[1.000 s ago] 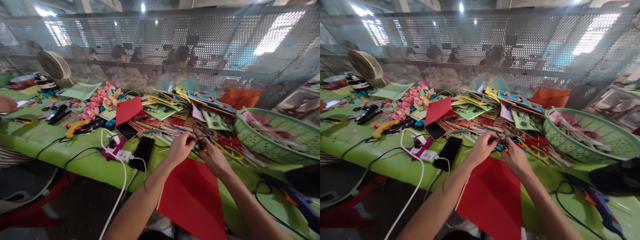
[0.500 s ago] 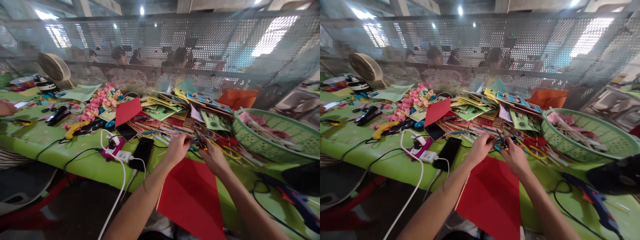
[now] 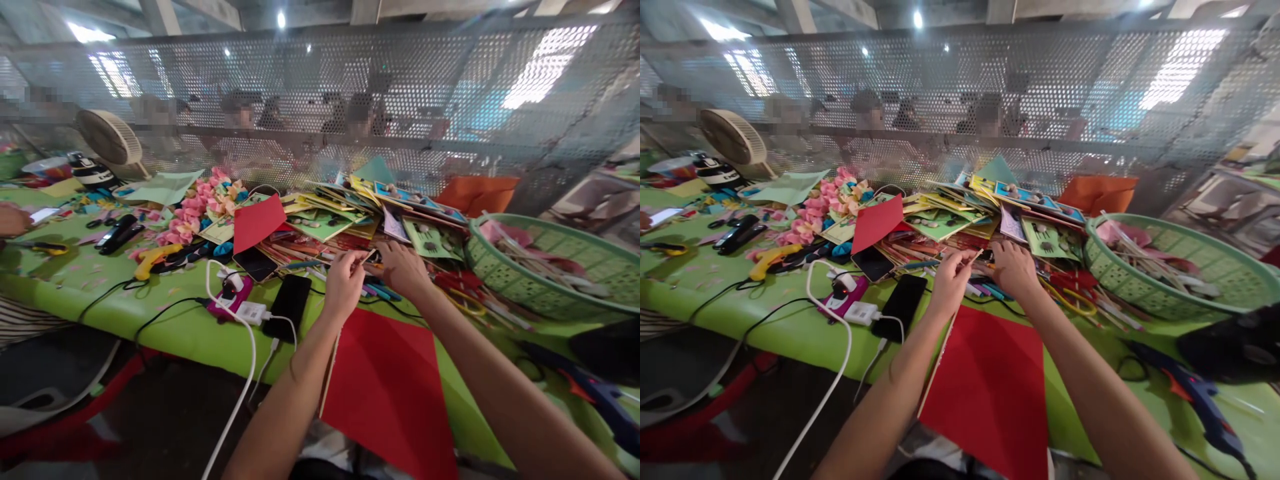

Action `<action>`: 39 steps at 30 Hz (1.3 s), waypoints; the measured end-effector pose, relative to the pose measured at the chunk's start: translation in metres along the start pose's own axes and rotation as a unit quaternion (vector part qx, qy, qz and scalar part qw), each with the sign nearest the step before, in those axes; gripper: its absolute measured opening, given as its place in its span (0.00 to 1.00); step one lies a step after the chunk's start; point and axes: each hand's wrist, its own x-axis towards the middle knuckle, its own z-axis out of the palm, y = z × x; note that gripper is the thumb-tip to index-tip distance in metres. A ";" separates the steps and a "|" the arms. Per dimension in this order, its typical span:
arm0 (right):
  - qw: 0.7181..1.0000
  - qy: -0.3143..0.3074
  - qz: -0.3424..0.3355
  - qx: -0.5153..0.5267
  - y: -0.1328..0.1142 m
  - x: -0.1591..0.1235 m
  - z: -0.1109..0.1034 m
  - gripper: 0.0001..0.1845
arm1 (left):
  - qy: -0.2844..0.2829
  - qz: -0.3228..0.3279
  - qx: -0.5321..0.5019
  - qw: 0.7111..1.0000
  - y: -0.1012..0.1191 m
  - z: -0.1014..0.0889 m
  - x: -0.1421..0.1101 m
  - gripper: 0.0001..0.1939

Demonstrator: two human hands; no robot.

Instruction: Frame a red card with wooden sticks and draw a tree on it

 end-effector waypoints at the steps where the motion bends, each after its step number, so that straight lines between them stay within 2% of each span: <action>1: 1.000 0.004 -0.012 -0.002 -0.004 0.007 0.006 0.27 | -0.003 0.001 0.004 1.000 0.000 0.000 0.000 0.16; 3: 0.999 0.010 -0.030 0.000 -0.007 0.018 0.012 0.28 | -0.010 0.001 0.012 1.000 0.000 -0.001 0.000 0.18; 5: 0.999 0.015 -0.046 0.009 -0.005 0.019 0.009 0.29 | -0.017 -0.004 0.024 1.000 0.000 -0.001 0.000 0.21; 7: 0.998 0.022 -0.056 0.020 0.001 0.008 -0.003 0.30 | -0.024 -0.011 0.038 0.999 0.002 -0.002 -0.002 0.24; 10: 0.995 0.049 -0.074 0.044 0.008 -0.027 -0.027 0.28 | -0.042 -0.019 0.063 0.997 0.006 -0.002 -0.007 0.27; 12: 0.985 0.083 -0.133 0.075 0.011 -0.055 -0.039 0.23 | -0.079 -0.011 0.076 0.994 0.010 0.001 -0.011 0.28; 15: 0.982 0.092 -0.155 0.047 0.012 -0.092 -0.045 0.13 | -0.176 0.038 0.077 0.981 0.014 0.009 -0.020 0.30; 18: 0.985 0.076 -0.151 0.024 0.015 -0.115 -0.042 0.14 | -0.242 0.076 0.057 0.966 0.015 0.019 -0.029 0.29; 21: 0.984 0.081 -0.153 0.035 0.022 -0.128 -0.036 0.14 | -0.275 0.070 0.054 0.957 0.021 0.023 -0.032 0.27; 24: 0.983 0.077 -0.149 0.070 0.032 -0.137 -0.031 0.14 | -0.251 0.071 0.073 0.963 0.033 0.009 -0.028 0.20; 26: 0.985 0.069 -0.135 0.088 0.041 -0.142 -0.026 0.13 | -0.209 0.066 0.089 0.972 0.043 -0.009 -0.027 0.14; 29: 0.985 0.063 -0.125 0.097 0.051 -0.149 -0.018 0.13 | -0.135 0.057 0.115 0.983 0.052 -0.040 -0.032 0.10; 31: 0.984 0.057 -0.135 0.102 0.056 -0.152 -0.015 0.14 | -0.135 0.043 0.153 0.978 0.051 -0.055 -0.042 0.10; 34: 0.982 0.042 -0.144 0.111 0.060 -0.154 -0.011 0.16 | -0.155 0.013 0.211 0.965 0.040 -0.063 -0.059 0.10; 39: 0.984 0.030 -0.139 0.104 0.065 -0.157 -0.004 0.16 | -0.170 -0.003 0.264 0.949 0.016 -0.058 -0.077 0.13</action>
